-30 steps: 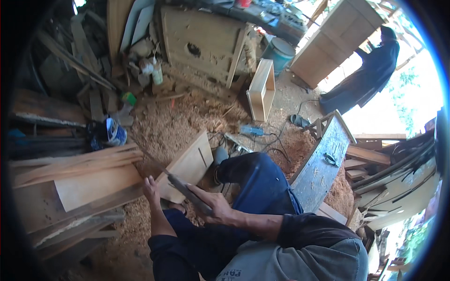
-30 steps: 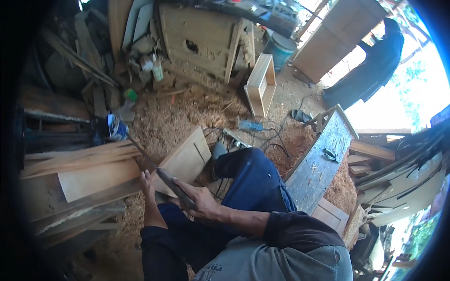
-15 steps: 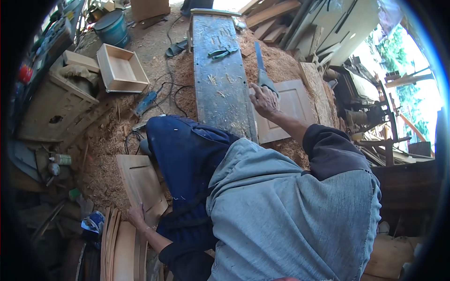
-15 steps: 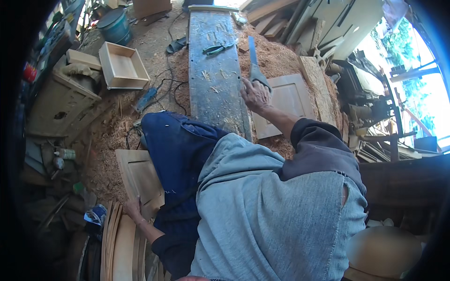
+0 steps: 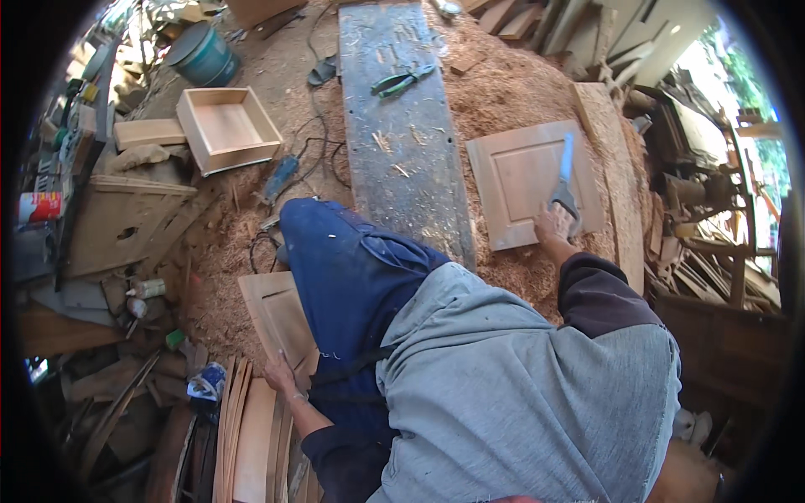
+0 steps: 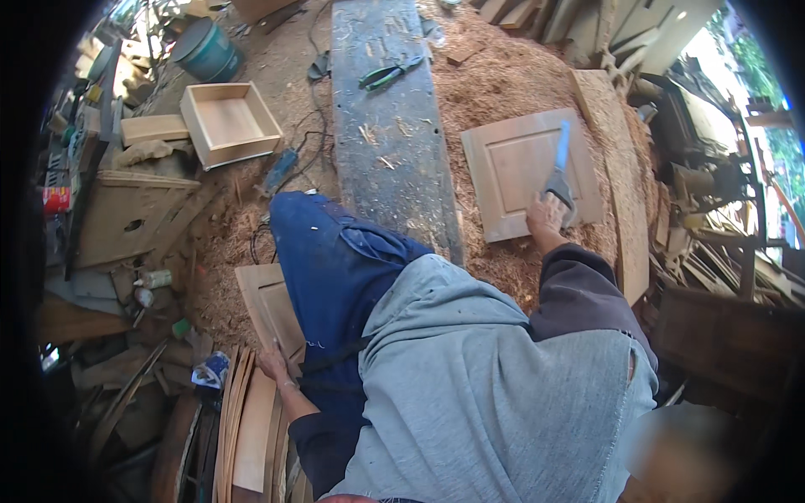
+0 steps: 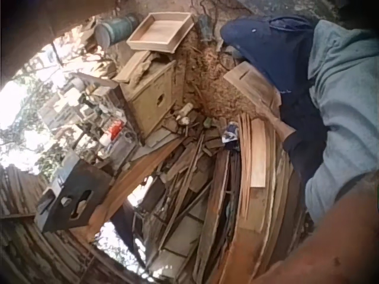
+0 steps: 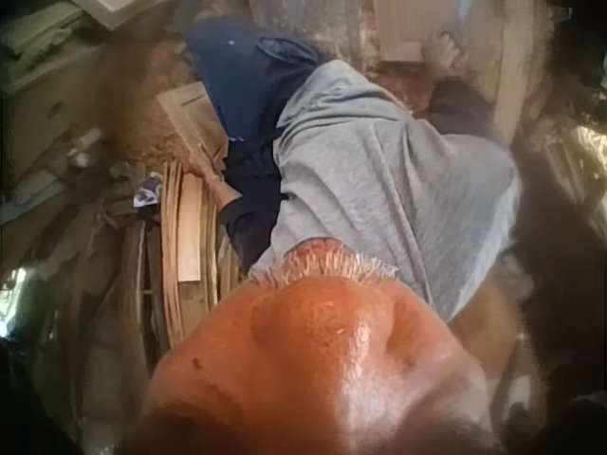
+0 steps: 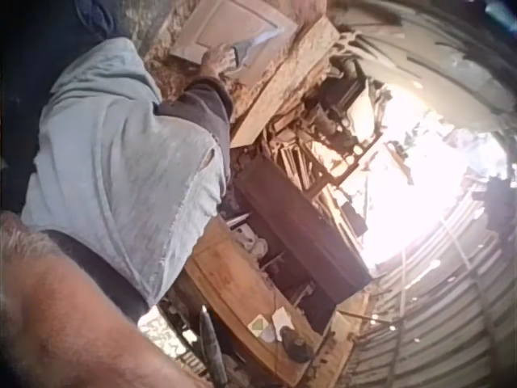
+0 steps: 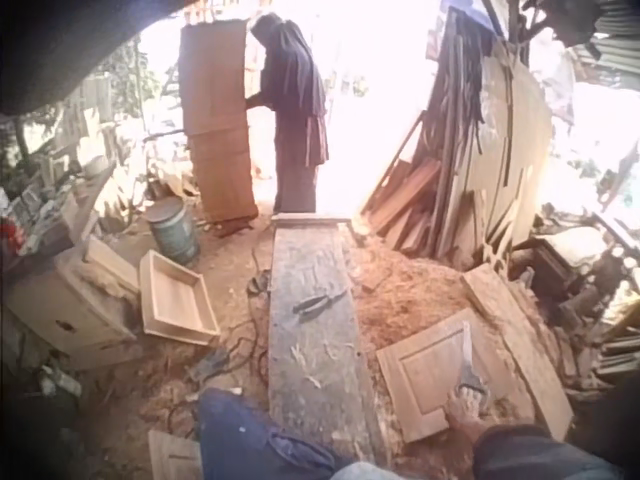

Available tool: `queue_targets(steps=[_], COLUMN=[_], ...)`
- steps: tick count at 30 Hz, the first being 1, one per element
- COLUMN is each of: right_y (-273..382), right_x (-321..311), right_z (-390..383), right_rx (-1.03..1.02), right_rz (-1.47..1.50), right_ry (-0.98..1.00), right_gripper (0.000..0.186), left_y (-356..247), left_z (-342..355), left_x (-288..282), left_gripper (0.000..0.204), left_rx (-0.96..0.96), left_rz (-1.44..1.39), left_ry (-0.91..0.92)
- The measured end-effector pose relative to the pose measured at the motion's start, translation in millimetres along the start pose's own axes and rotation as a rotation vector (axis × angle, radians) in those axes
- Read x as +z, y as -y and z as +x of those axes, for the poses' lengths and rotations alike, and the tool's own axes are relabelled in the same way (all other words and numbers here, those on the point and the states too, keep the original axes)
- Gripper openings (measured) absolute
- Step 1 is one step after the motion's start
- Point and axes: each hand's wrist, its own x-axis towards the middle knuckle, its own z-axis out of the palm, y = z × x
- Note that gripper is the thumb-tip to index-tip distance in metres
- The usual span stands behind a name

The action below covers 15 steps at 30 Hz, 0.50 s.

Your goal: The person uses a router to shape the edges of a wood panel and then uses a hand saw to trim another piece of wood while sitting in a workshop.

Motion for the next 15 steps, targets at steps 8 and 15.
queue_targets(steps=[8, 15], right_y=[-25, -59], right_x=[43, 99], right_z=[37, 102], right_rx=[0.088, -0.213], right_rz=[-0.122, -0.329], right_ry=[0.257, 0.565], right_gripper=[0.046, 0.044], left_y=[-30, -54], left_z=[17, 16], left_x=[-47, -42], left_gripper=[0.049, 0.052], left_rx=[-0.046, -0.321], left_rz=[0.020, -0.124], left_ry=[-0.064, -0.174])
